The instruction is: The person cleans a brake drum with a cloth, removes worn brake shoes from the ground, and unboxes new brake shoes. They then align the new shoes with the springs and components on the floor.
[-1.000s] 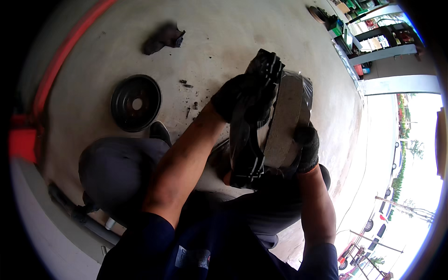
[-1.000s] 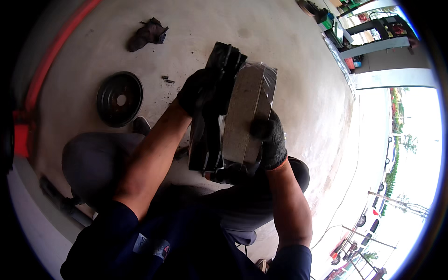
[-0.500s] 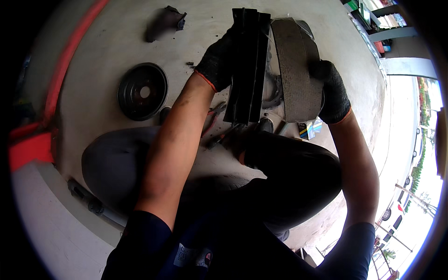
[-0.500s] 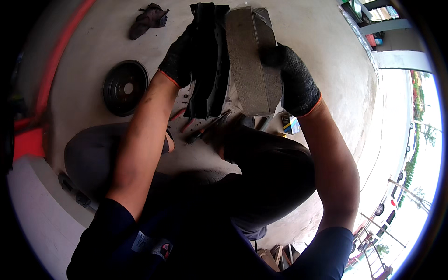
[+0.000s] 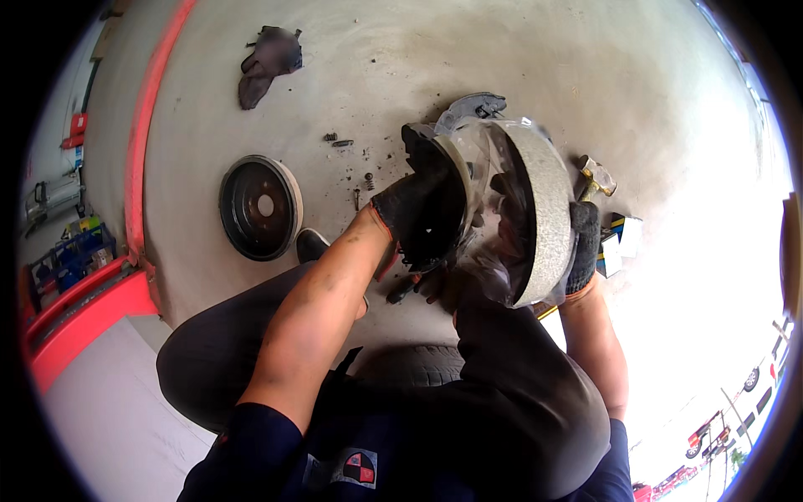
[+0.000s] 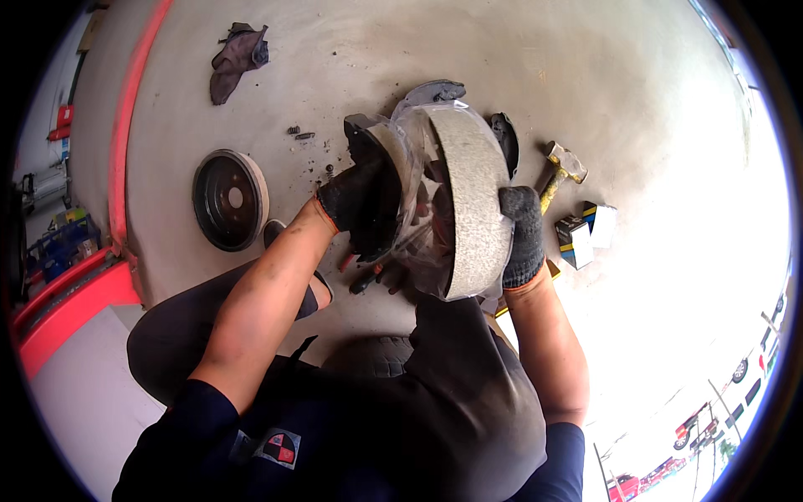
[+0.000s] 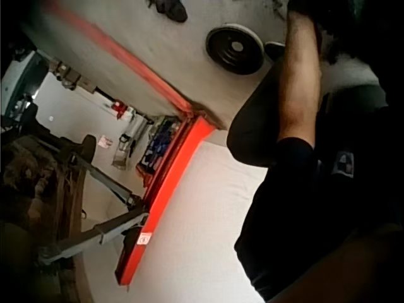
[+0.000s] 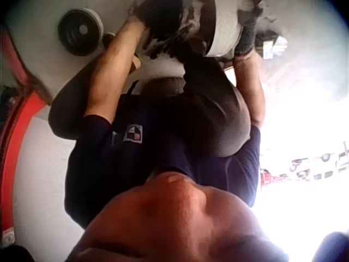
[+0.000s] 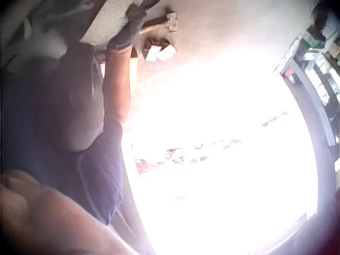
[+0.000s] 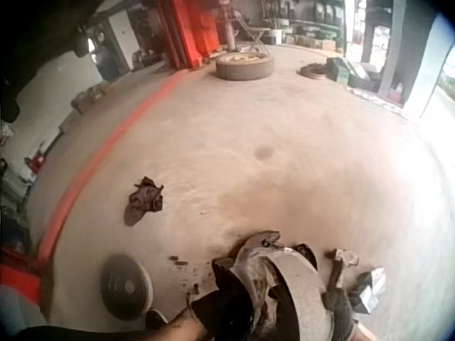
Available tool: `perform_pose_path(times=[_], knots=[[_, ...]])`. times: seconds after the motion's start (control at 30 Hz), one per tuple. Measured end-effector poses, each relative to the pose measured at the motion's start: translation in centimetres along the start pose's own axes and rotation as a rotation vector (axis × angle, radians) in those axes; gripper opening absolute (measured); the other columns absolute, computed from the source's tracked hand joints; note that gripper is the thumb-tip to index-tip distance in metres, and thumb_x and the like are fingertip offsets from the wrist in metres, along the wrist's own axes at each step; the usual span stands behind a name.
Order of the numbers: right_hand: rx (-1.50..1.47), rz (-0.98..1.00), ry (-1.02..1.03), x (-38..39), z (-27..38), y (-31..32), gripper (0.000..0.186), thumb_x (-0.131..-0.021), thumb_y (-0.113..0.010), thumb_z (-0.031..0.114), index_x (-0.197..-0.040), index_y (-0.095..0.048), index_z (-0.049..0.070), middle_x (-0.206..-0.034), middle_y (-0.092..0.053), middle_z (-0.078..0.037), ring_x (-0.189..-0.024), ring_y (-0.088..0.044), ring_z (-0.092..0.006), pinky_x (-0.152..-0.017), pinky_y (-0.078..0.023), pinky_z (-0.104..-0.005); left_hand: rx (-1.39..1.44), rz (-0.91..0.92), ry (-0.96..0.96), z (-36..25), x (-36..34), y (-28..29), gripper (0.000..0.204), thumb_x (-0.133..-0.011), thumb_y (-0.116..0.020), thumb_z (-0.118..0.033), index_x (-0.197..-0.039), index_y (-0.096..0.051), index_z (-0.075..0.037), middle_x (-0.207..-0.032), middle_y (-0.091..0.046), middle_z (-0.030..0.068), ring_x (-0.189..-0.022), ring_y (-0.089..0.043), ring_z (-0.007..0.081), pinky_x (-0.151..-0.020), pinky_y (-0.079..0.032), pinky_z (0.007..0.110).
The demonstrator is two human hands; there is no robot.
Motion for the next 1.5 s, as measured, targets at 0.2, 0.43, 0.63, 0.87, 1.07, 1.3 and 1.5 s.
perform_pose_path(times=[0.2, 0.43, 0.63, 0.87, 1.07, 1.3, 1.5], knots=[[-0.009, -0.409, 0.175, 5.1, 3.2, 11.2, 0.088, -0.082, -0.06, 0.06, -0.144, -0.042, 0.0, -0.115, -0.062, -0.016, -0.084, -0.06, -0.0238, -0.07, -0.05, -0.0348, -3.537, 0.146, 0.059, 3.4, 0.3, -6.0, 0.097, -0.081, -0.033, -0.09, -0.129, -0.059, -0.01, -0.117, -0.067, 0.0155, -0.102, -0.066, 0.0388, -0.09, -0.053, 0.057], [0.249, -0.388, 0.36, 9.3, 8.6, 11.5, 0.072, -0.082, -0.065, 0.036, -0.139, -0.047, -0.004, -0.115, -0.065, -0.017, -0.098, -0.066, -0.0276, -0.082, -0.056, -0.0395, -3.431, 0.283, -0.156, 6.9, 0.5, -12.0, 0.093, -0.083, -0.042, -0.084, -0.137, -0.052, -0.009, -0.105, -0.069, 0.0169, -0.095, -0.067, 0.0385, -0.087, -0.053, 0.054], [0.928, -0.744, 0.605, 3.6, 20.2, 13.7, 0.039, -0.091, -0.063, 0.017, -0.125, -0.054, -0.002, -0.106, -0.065, -0.012, -0.093, -0.064, -0.0187, -0.082, -0.053, -0.0325, -3.762, 0.146, -0.437, 8.4, 1.3, -13.6, 0.08, -0.089, -0.054, -0.071, -0.138, -0.049, -0.008, -0.112, -0.068, 0.02, -0.099, -0.067, 0.0352, -0.091, -0.054, 0.05], [1.739, -0.849, 0.237, -15.0, 22.1, 14.9, 0.072, -0.081, -0.064, 0.044, -0.134, -0.05, -0.002, -0.127, -0.063, -0.023, -0.123, -0.059, -0.0366, -0.104, -0.045, -0.0409, -3.792, -0.02, -0.136, 3.7, 0.2, -11.2, 0.067, -0.091, -0.06, -0.062, -0.13, -0.056, -0.008, -0.114, -0.066, 0.0149, -0.101, -0.066, 0.0335, -0.091, -0.054, 0.051], [1.911, -0.858, 0.16, -18.3, 19.4, 18.5, 0.075, -0.085, -0.06, 0.056, -0.134, -0.053, -0.001, -0.128, -0.061, -0.028, -0.121, -0.058, -0.0415, -0.104, -0.044, -0.0455, -3.675, -0.226, -0.365, 1.0, -1.3, -7.8, 0.059, -0.095, -0.06, -0.052, -0.133, -0.056, -0.006, -0.12, -0.067, 0.009, -0.105, -0.065, 0.0225, -0.093, -0.052, 0.038], [1.078, -0.436, 0.321, -8.4, 8.9, 10.9, 0.048, -0.094, -0.064, 0.033, -0.127, -0.058, -0.002, -0.113, -0.067, -0.015, -0.103, -0.065, -0.0258, -0.091, -0.053, -0.0398, -3.869, -0.093, -0.061, -0.1, -1.3, -5.0, 0.07, -0.087, -0.071, -0.036, -0.146, -0.045, -0.007, -0.138, -0.056, 0.0109, -0.124, -0.056, 0.0246, -0.106, -0.045, 0.04], [0.326, -0.191, -0.046, -2.0, -6.2, 10.3, 0.056, -0.1, -0.06, 0.031, -0.143, -0.046, -0.003, -0.135, -0.058, -0.011, -0.123, -0.054, -0.018, -0.107, -0.041, -0.0326, -4.011, -0.253, 0.266, -3.6, -2.0, -2.5, 0.062, -0.089, -0.068, -0.028, -0.141, -0.049, -0.002, -0.131, -0.059, 0.0117, -0.119, -0.057, 0.0214, -0.102, -0.047, 0.038]])
Point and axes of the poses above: each hand's wrist, its own x-axis away from the middle knuckle, its own y-axis out of the back of the hand, z = x × y, the point moved 8 cm from there along -x, towards the middle knuckle
